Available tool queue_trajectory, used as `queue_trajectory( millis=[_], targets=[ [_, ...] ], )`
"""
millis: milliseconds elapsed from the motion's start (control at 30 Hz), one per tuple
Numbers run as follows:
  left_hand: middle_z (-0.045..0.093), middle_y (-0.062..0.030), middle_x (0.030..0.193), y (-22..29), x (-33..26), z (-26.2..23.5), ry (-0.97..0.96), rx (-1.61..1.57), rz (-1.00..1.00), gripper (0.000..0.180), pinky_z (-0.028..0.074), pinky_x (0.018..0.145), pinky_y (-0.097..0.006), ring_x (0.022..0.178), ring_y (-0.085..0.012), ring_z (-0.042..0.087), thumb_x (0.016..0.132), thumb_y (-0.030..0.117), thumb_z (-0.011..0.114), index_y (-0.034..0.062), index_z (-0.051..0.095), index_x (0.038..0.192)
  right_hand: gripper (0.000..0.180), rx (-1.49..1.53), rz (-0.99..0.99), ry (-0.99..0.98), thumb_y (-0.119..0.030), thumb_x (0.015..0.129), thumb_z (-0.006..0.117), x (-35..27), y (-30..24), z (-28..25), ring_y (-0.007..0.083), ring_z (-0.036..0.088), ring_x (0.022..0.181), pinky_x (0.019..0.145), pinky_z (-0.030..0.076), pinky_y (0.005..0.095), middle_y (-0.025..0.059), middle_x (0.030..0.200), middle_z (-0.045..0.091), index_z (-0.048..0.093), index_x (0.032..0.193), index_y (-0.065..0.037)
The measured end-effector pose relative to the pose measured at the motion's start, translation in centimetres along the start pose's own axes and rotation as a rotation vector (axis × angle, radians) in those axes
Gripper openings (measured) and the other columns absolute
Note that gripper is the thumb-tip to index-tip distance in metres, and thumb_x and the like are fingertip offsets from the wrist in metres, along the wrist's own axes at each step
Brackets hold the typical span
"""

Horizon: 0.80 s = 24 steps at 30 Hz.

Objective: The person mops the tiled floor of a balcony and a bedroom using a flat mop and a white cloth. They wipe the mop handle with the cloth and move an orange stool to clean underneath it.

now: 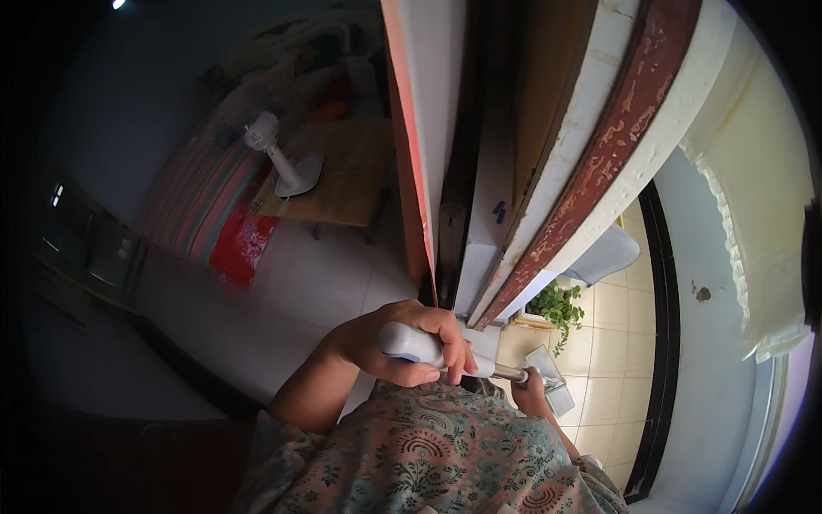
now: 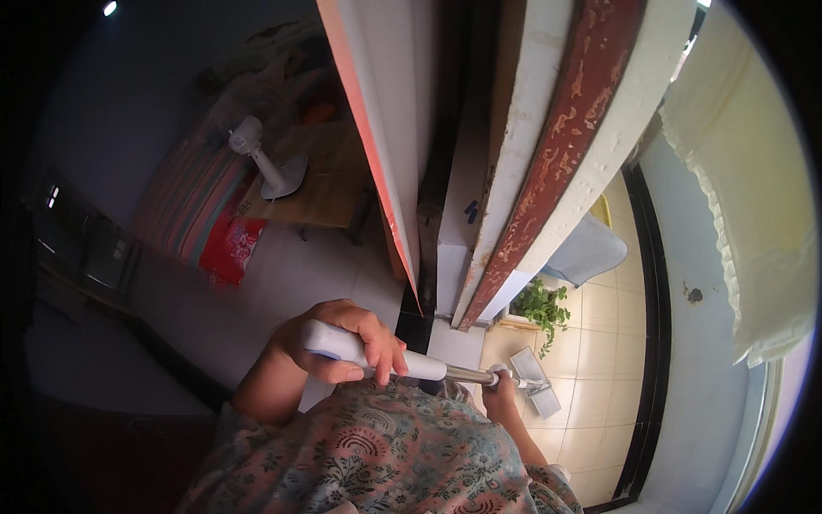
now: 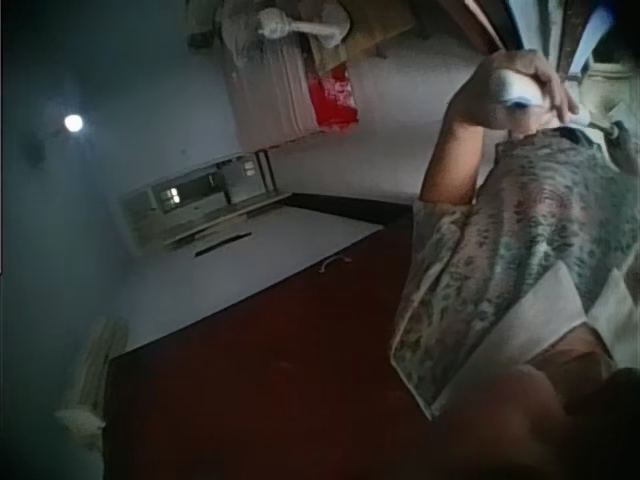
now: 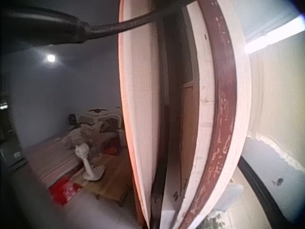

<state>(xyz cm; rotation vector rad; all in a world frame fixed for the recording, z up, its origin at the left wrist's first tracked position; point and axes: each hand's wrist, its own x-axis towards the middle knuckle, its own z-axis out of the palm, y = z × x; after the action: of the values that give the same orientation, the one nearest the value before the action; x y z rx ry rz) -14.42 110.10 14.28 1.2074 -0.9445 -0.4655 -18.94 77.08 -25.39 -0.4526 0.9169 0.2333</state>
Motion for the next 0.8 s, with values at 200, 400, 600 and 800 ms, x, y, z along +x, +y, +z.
queue_trajectory(
  millis=[200,400,600,800],
  targets=[
    [0.062,-0.0088,0.086,-2.4,0.8,2.1,0.025,0.066,0.027,0.025,0.048,0.077,-0.034,0.087,-0.0236,0.061,0.069,-0.002,0.06,0.0032,0.047,0.09,0.013,-0.099,-0.002,0.065,-0.009,0.079,0.045,3.0,-3.6,1.8,0.0248,0.058,0.075,0.066,0.052,0.0372,0.0113,0.082,0.055,0.048,0.09,-0.002],
    [0.06,-0.0066,0.076,-5.5,2.4,2.2,0.18,-0.004,-0.077,0.007,0.043,0.084,-0.037,0.082,-0.02,0.06,0.076,0.001,0.056,0.0041,0.051,0.079,0.015,-0.312,-0.046,0.137,-0.012,0.087,0.045,0.1,-4.1,4.0,0.0251,0.056,0.076,0.073,0.053,0.04,0.0136,0.09,0.053,0.048,0.097,-0.001],
    [0.059,-0.008,0.08,-7.6,3.2,1.7,0.354,-0.06,-0.036,0.013,0.041,0.087,-0.038,0.083,-0.0187,0.057,0.077,0.002,0.055,0.0066,0.047,0.087,0.023,0.031,0.029,0.024,-0.021,0.091,0.045,-2.9,-6.9,2.3,0.0188,0.052,0.063,0.073,0.051,0.0383,0.0083,0.075,0.05,0.04,0.107,-0.005],
    [0.049,-0.0097,0.114,-9.1,4.1,0.7,-0.097,-0.015,-0.226,0.049,0.035,0.094,-0.032,0.109,-0.0193,0.047,0.073,0.008,0.066,0.0047,0.043,0.117,0.05,0.046,-0.169,-0.443,-0.048,0.088,0.043,-12.7,-9.8,7.9,0.0161,0.049,0.073,0.065,0.042,0.0279,0.0039,0.08,0.052,0.049,0.113,-0.005]
  ],
)
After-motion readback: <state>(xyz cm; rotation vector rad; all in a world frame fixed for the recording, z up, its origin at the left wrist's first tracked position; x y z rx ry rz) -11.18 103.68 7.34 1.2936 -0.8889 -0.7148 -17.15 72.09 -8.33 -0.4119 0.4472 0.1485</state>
